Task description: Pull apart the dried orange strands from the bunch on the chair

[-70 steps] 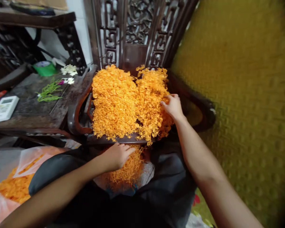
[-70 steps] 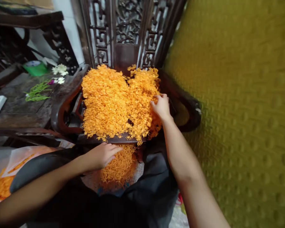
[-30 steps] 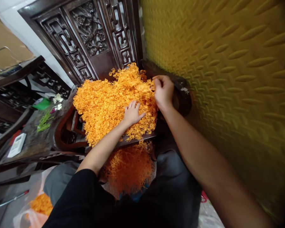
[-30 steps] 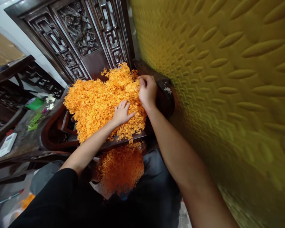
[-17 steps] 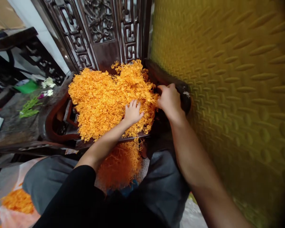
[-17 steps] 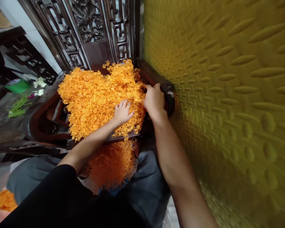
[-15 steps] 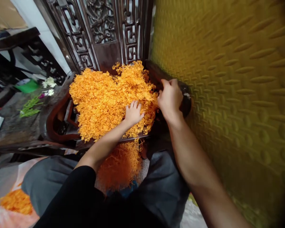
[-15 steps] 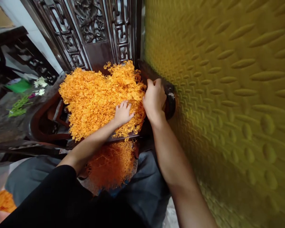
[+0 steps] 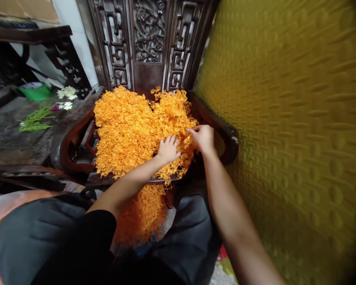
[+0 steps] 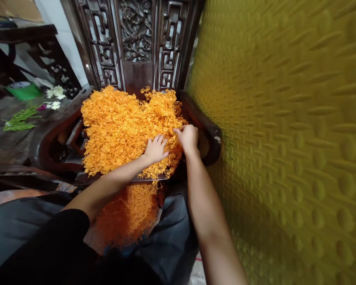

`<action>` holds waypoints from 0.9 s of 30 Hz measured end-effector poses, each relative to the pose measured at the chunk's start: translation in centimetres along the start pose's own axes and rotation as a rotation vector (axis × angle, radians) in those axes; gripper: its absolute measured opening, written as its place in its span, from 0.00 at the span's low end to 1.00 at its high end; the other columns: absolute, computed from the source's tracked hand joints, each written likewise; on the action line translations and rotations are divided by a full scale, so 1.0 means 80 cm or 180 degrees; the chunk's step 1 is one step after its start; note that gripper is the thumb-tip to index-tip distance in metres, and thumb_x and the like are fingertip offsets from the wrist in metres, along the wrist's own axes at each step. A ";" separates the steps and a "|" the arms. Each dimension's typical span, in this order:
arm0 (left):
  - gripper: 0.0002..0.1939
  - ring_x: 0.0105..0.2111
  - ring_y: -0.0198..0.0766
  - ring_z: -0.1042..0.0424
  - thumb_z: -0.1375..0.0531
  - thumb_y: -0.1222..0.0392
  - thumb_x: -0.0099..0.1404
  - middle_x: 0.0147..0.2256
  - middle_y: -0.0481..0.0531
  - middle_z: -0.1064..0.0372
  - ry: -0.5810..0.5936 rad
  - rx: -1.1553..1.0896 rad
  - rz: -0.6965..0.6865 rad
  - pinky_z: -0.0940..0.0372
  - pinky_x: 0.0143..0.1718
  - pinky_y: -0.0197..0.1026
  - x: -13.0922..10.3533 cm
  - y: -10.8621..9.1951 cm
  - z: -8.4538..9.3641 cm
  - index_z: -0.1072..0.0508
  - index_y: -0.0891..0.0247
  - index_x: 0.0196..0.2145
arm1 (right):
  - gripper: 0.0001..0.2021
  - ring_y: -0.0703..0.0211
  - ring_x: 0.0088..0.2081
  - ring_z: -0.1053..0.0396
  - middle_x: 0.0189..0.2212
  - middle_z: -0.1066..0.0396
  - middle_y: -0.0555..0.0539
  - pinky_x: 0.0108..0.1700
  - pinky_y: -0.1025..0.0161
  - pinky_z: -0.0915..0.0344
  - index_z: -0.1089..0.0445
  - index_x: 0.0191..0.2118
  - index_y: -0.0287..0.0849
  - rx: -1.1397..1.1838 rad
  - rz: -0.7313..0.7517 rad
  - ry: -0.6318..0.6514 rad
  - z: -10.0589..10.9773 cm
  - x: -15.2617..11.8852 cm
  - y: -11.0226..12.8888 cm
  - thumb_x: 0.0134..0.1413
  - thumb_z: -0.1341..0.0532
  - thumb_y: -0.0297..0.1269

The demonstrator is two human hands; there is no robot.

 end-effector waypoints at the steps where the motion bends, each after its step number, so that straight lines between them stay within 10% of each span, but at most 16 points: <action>1: 0.36 0.72 0.54 0.54 0.46 0.42 0.71 0.72 0.64 0.49 0.0018 -0.0036 0.0015 0.51 0.69 0.62 -0.001 0.000 -0.002 0.40 0.64 0.70 | 0.12 0.50 0.36 0.25 0.30 0.22 0.41 0.42 0.59 0.33 0.25 0.29 0.42 0.0080 -0.0054 -0.0032 0.003 0.001 -0.006 0.52 0.31 0.46; 5: 0.37 0.74 0.55 0.58 0.47 0.44 0.71 0.73 0.64 0.53 0.0096 -0.0165 0.0056 0.55 0.71 0.65 -0.001 -0.003 -0.011 0.41 0.66 0.71 | 0.12 0.56 0.30 0.28 0.28 0.25 0.48 0.37 0.61 0.33 0.29 0.30 0.42 0.0545 -0.0305 0.0139 -0.006 0.000 -0.028 0.37 0.28 0.32; 11: 0.36 0.75 0.55 0.62 0.49 0.43 0.71 0.74 0.63 0.55 0.0197 -0.0337 0.0123 0.61 0.72 0.67 0.001 0.001 -0.024 0.38 0.65 0.70 | 0.15 0.61 0.24 0.34 0.24 0.32 0.53 0.26 0.65 0.37 0.36 0.34 0.45 0.1792 -0.0610 0.0238 -0.017 -0.013 -0.022 0.38 0.33 0.39; 20: 0.36 0.75 0.52 0.61 0.51 0.42 0.72 0.74 0.59 0.55 0.0199 -0.0622 0.0357 0.64 0.74 0.63 0.000 0.017 -0.044 0.42 0.61 0.72 | 0.16 0.62 0.24 0.36 0.22 0.37 0.53 0.26 0.64 0.39 0.42 0.29 0.47 0.2958 -0.0607 0.0023 0.063 -0.010 0.017 0.30 0.35 0.35; 27: 0.36 0.74 0.51 0.57 0.52 0.45 0.73 0.74 0.63 0.55 0.0206 -0.0922 0.0584 0.54 0.72 0.60 0.012 0.020 -0.058 0.42 0.68 0.71 | 0.16 0.64 0.24 0.41 0.23 0.42 0.54 0.25 0.65 0.43 0.46 0.27 0.47 0.3466 -0.0179 -0.1057 0.119 -0.014 0.045 0.29 0.39 0.32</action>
Point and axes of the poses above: each hand's wrist, its own x-axis towards the middle knuckle, its own z-axis out of the back of the hand, y = z × x, the point moved 7 cm from there along x, towards the middle knuckle
